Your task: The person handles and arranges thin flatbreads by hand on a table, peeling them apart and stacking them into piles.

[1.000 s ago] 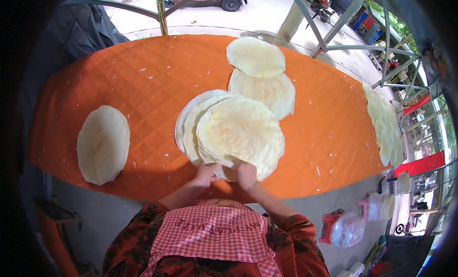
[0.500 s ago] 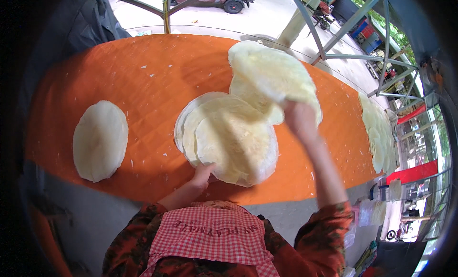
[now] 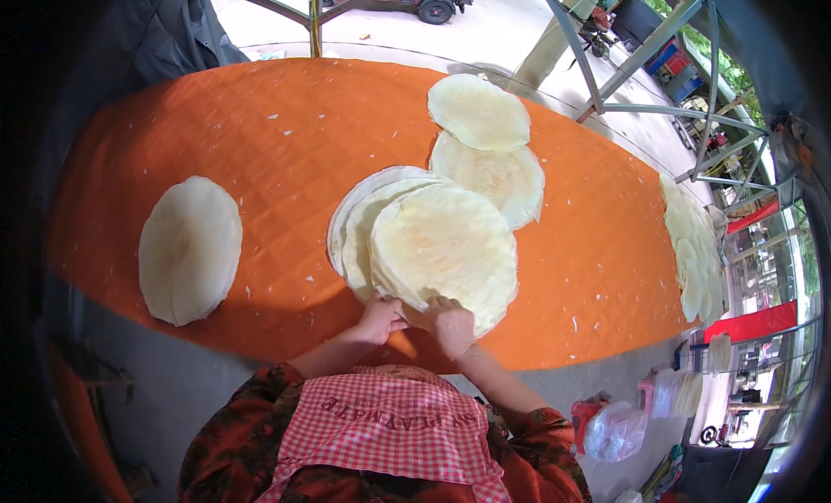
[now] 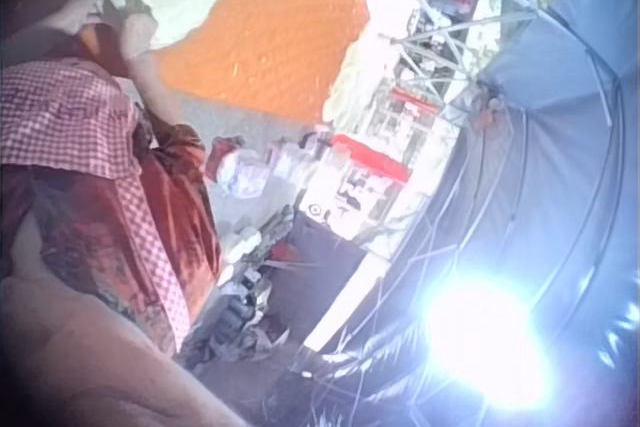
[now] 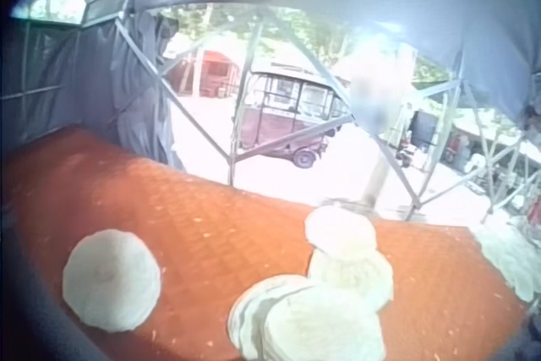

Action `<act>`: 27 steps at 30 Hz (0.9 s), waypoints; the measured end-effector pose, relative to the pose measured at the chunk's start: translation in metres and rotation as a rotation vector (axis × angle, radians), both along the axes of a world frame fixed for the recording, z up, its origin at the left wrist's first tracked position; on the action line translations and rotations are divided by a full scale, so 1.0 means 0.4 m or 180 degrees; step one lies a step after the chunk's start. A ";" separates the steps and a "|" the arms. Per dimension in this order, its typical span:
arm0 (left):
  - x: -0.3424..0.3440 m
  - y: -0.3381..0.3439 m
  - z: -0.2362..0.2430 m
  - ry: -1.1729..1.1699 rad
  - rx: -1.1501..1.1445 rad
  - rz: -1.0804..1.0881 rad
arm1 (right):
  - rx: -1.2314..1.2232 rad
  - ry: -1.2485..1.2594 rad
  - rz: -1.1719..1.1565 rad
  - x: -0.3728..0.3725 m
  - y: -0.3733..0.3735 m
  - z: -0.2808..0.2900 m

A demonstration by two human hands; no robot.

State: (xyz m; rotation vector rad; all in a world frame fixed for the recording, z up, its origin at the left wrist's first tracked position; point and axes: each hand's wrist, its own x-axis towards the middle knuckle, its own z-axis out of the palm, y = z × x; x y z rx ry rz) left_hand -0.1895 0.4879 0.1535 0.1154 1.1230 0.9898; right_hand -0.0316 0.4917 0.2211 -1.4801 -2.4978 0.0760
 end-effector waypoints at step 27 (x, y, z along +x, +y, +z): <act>-0.203 -0.008 0.090 -0.1520 0.1390 0.0709 | -0.3175 0.4069 -0.0995 0.255 0.317 0.184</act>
